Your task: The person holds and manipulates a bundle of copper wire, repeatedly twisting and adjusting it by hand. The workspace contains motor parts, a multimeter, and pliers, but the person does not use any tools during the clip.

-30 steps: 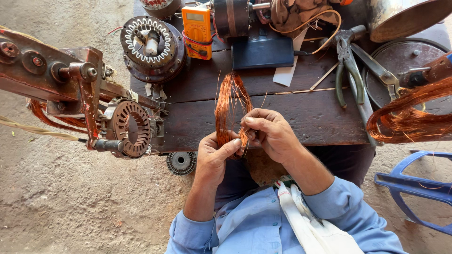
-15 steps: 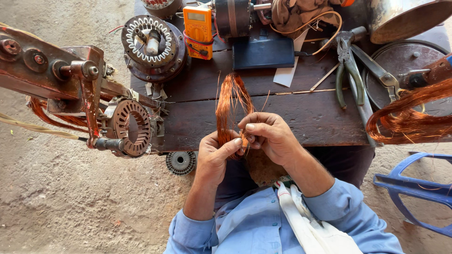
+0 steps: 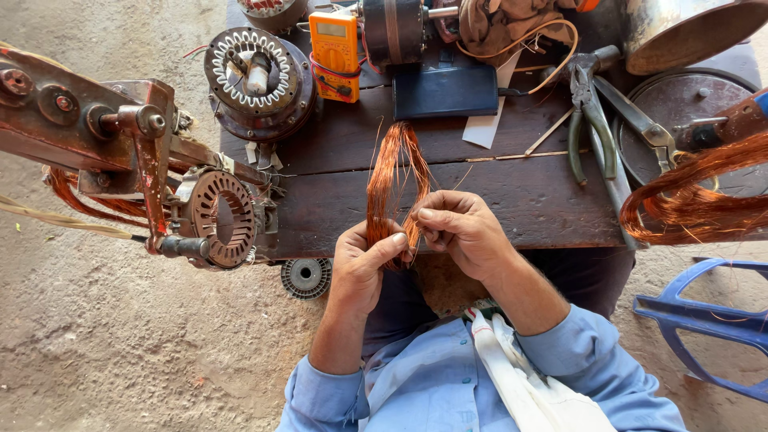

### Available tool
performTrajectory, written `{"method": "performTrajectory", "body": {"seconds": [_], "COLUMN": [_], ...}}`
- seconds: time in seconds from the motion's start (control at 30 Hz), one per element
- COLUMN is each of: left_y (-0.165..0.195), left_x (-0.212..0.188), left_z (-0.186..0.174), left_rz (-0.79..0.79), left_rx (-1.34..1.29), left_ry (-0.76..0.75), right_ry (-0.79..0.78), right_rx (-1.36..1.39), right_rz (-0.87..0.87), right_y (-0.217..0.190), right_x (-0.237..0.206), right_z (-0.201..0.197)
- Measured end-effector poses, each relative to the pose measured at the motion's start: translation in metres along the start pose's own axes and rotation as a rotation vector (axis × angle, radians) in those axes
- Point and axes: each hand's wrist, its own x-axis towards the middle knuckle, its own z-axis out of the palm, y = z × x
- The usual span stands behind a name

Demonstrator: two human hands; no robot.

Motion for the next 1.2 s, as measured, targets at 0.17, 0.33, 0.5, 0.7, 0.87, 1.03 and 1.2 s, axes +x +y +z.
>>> {"method": "performTrajectory", "body": {"seconds": [0.17,0.33,0.5,0.7,0.87,1.03,1.2], "left_y": [0.001,-0.002,-0.006,-0.007,-0.006,-0.011,-0.015], "left_x": [0.0,0.0,0.0,-0.002,-0.002,-0.002,-0.004], "left_z": [0.002,0.001,0.0,-0.003,-0.005,-0.007,-0.006], "left_rz": [0.004,-0.003,0.002,0.043,0.01,-0.012,-0.026], "left_rx": [-0.006,0.01,0.026,0.058,-0.011,0.017,0.024], "left_ry": [0.001,0.006,-0.002,0.035,0.023,-0.011,-0.056], "right_ry": [-0.041,-0.089,-0.045,0.026,-0.048,-0.086,-0.054], "right_rx": [0.041,0.092,-0.024,0.127,0.257,0.154,0.164], "right_rz": [-0.008,0.0,-0.012,-0.088,-0.082,-0.039,0.059], "right_y": [0.002,0.001,0.0,-0.005,-0.009,-0.005,-0.003], "right_x": [-0.002,-0.002,-0.004,-0.004,-0.005,-0.004,0.01], "right_z": [-0.001,0.0,0.003,0.003,-0.004,-0.002,0.012]}}
